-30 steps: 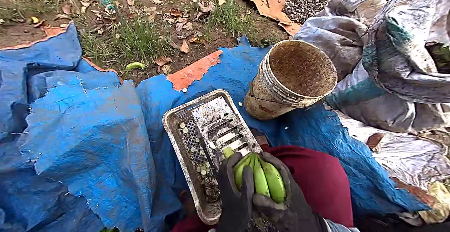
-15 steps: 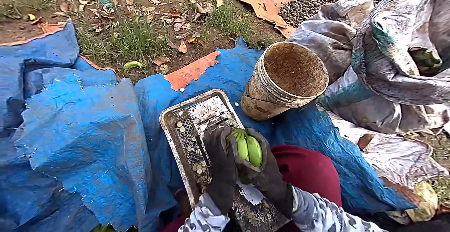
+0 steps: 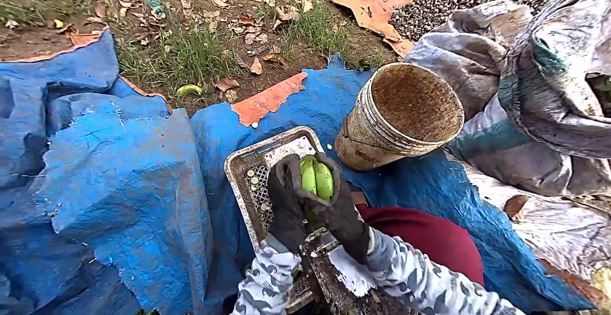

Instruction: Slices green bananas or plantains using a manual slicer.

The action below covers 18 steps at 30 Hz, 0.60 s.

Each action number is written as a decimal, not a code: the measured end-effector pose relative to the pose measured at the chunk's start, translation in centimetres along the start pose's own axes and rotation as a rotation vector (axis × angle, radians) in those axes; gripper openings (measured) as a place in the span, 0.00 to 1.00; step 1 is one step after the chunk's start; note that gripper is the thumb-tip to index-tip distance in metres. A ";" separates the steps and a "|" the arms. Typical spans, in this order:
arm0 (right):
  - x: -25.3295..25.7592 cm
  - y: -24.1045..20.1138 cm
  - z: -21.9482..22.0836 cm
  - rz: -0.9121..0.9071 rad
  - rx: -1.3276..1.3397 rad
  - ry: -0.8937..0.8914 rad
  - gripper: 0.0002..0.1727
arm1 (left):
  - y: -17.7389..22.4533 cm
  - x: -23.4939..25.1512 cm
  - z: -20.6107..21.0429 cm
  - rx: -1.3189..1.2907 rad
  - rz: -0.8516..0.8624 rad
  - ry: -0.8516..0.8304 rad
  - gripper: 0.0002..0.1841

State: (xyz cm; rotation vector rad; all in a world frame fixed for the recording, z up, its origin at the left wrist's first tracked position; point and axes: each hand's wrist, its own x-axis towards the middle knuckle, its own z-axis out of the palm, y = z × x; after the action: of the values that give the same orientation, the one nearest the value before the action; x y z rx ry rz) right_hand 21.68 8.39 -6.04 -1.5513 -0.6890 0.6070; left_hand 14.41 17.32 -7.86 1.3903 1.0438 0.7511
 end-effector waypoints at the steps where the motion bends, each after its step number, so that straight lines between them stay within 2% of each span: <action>1: -2.4 -1.2 -1.7 -0.084 0.028 -0.010 0.52 | 0.9 -2.8 0.1 0.014 0.063 -0.031 0.20; 4: -10.2 -3.1 -7.4 -0.134 -0.067 -0.075 0.50 | 0.9 -11.4 1.2 0.022 0.158 -0.188 0.21; 6: -12.3 -1.3 -8.9 -0.161 -0.155 -0.089 0.49 | -1.8 -13.5 2.6 0.100 0.270 -0.165 0.24; 8: -11.0 1.5 -8.2 -0.239 -0.151 -0.056 0.49 | -4.2 -11.9 3.3 0.242 0.418 -0.108 0.27; 10: -7.0 3.6 -6.3 -0.293 -0.134 -0.027 0.51 | -5.2 -7.5 3.4 0.326 0.452 -0.068 0.28; 12: -2.7 4.9 -4.0 -0.274 -0.110 -0.020 0.52 | -5.5 -3.2 3.1 0.200 0.274 -0.090 0.24; 13: -1.0 5.0 -3.0 -0.222 -0.099 -0.020 0.53 | -5.1 -1.5 2.8 0.070 0.122 -0.100 0.20; 14: 0.2 4.6 -2.2 -0.142 -0.073 -0.024 0.53 | -4.7 -0.2 2.5 0.034 0.043 -0.092 0.19; 16: -0.4 2.7 -2.0 -0.033 -0.004 -0.008 0.51 | -3.1 -0.8 1.8 0.136 0.053 -0.074 0.20; 18: -4.6 0.1 -3.8 -0.075 0.085 -0.050 0.51 | -0.8 -5.7 0.6 0.295 0.210 -0.075 0.23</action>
State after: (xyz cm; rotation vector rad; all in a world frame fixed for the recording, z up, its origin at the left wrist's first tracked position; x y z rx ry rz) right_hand 21.28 2.41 -5.87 -1.4300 -0.7467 0.6134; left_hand 12.57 11.84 -7.88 1.7890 0.9873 0.7092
